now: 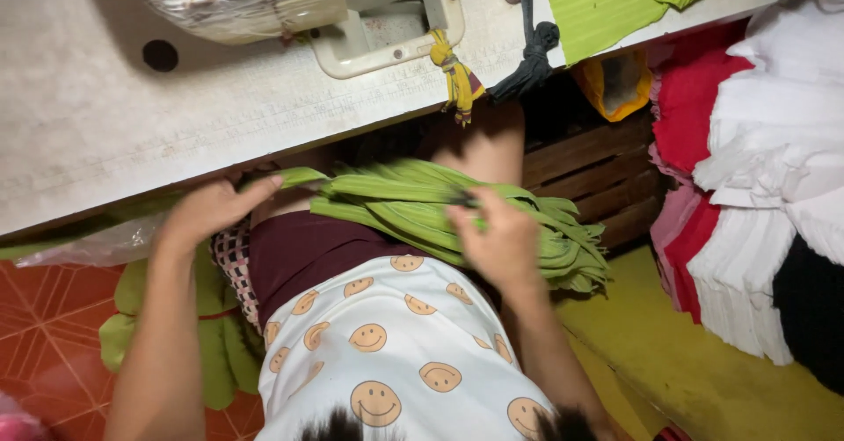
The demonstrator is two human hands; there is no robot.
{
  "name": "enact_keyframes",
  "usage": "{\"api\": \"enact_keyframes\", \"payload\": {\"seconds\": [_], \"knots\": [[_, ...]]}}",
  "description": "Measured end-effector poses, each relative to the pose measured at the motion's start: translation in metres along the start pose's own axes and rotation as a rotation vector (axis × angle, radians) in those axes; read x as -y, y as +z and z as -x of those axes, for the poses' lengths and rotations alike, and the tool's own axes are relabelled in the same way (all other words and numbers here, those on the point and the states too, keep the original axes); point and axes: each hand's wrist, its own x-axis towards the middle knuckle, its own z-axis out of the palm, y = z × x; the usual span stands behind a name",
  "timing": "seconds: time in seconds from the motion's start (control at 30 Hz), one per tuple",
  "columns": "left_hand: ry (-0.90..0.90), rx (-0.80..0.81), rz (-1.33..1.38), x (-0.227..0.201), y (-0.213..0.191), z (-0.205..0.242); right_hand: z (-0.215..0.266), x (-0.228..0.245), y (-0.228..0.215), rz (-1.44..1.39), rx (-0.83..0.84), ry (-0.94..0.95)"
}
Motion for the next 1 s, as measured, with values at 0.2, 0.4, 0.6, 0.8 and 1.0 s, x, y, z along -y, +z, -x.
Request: {"api": "enact_keyframes", "payload": {"seconds": [0.2, 0.4, 0.6, 0.8, 1.0], "knots": [[0.302, -0.188, 0.166, 0.015, 0.027, -0.001, -0.039, 0.094, 0.028, 0.052, 0.154, -0.356], [0.676, -0.243, 0.441, -0.007, 0.017, 0.028, -0.038, 0.09, 0.046, 0.047, 0.264, -0.298], [0.976, -0.185, 0.416, -0.042, 0.032, 0.037, -0.031, 0.056, 0.043, -0.956, 0.478, 0.226], [1.125, -0.192, 0.007, -0.073, 0.041, 0.04, -0.006, 0.006, -0.017, -0.821, 0.191, 0.523], [0.449, -0.088, -0.512, -0.039, -0.002, 0.037, 0.059, -0.142, -0.121, -0.102, -0.314, 1.107]]}}
